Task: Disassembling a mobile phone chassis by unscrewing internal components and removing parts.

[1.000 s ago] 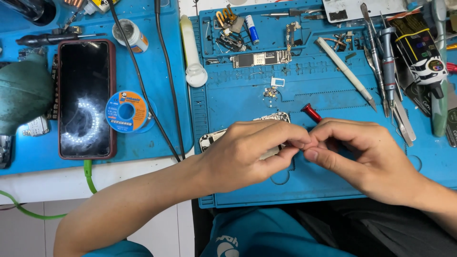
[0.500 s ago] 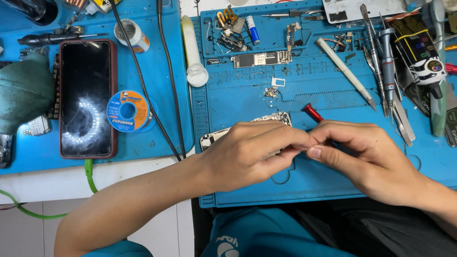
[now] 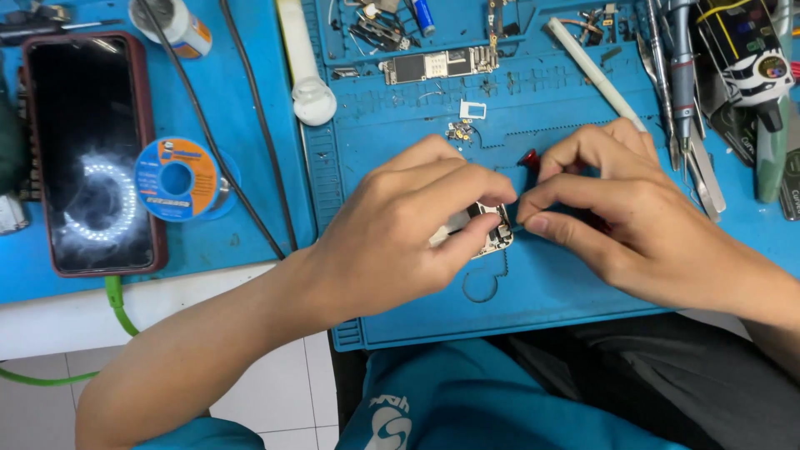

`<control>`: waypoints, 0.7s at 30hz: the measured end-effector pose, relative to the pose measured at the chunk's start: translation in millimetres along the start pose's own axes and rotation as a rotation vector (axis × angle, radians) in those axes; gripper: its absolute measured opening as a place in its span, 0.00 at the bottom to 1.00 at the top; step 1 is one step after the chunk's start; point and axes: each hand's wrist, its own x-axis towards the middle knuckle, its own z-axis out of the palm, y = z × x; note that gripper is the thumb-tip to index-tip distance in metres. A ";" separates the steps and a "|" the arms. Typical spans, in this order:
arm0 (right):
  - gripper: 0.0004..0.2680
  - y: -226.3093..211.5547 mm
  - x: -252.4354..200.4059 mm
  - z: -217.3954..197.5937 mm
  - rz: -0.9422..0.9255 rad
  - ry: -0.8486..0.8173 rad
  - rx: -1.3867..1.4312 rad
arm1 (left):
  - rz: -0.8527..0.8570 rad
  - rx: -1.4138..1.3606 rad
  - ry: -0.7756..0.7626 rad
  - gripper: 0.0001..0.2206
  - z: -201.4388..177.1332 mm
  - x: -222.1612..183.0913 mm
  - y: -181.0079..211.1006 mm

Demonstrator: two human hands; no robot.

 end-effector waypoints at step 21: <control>0.11 8.5 30.5 -6.5 0.036 -0.429 -0.326 | 0.253 0.321 -0.174 0.07 9.0 -6.3 -17.6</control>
